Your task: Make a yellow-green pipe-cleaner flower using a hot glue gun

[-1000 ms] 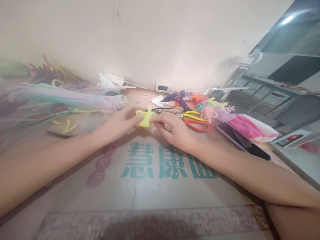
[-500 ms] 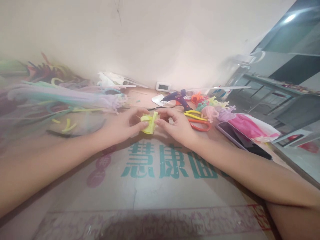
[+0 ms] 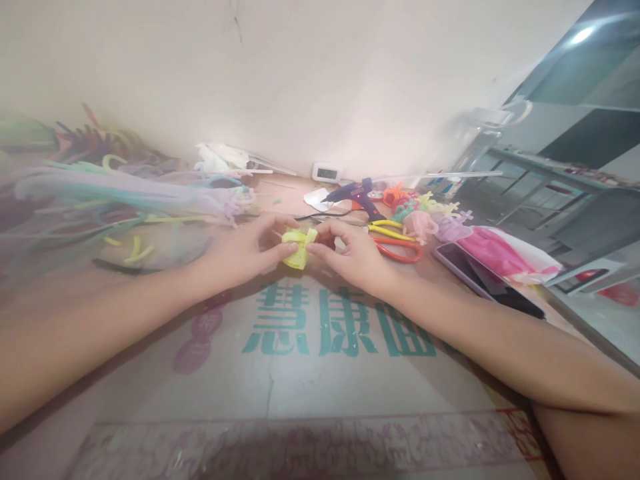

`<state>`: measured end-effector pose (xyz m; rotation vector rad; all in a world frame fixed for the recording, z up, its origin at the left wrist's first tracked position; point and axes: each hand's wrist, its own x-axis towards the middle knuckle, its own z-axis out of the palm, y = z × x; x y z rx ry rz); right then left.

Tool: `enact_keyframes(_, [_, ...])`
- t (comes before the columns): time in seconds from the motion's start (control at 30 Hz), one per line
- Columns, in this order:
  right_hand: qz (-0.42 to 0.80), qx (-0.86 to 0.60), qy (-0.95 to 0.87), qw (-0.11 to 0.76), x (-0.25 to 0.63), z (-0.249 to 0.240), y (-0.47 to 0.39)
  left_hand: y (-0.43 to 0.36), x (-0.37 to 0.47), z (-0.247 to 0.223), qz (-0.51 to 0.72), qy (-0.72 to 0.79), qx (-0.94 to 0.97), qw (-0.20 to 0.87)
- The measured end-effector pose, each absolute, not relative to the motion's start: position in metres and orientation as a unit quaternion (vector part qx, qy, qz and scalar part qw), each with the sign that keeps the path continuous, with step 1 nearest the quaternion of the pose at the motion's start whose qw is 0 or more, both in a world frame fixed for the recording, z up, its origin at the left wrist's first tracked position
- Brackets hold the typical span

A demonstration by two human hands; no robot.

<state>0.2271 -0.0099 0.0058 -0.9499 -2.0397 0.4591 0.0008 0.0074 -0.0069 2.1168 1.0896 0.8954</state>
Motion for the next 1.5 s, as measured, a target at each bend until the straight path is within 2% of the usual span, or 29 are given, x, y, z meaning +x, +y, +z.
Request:
enact_keyframes(0.37, [0.193,-0.376,-0.806,0.414,0.2267,0.0057,-0.0121,0.0081,0.0007,-0.0063,0.356,0.414,0.780,0.305])
enact_keyframes(0.57, [0.150,-0.370,-0.811,0.428,0.2286,0.0054,-0.0116,0.0088,0.0020,-0.0018,0.383,0.421,0.743,0.351])
enact_keyframes(0.7, [0.116,-0.349,-0.845,0.388,0.2291,0.0070,-0.0103,0.0106,0.0029,-0.0032,0.405,0.416,0.716,0.387])
enact_keyframes(0.8, [0.097,-0.357,-0.856,0.362,0.2293,0.0073,-0.0091,0.0119,0.0024,-0.0049,0.429,0.428,0.709,0.362])
enact_keyframes(1.03, [0.176,-0.397,-0.839,0.328,0.2250,0.0069,-0.0114,0.0123,0.0010,-0.0055,0.446,0.438,0.729,0.279])
enact_keyframes(1.23, [0.271,-0.436,-0.793,0.328,0.2256,0.0102,-0.0118,0.0145,0.0029,-0.0074,0.451,0.415,0.736,0.288])
enact_keyframes(1.5, [0.337,-0.423,-0.763,0.355,0.2259,0.0094,-0.0115,0.0124,0.0041,-0.0038,0.433,0.426,0.751,0.258])
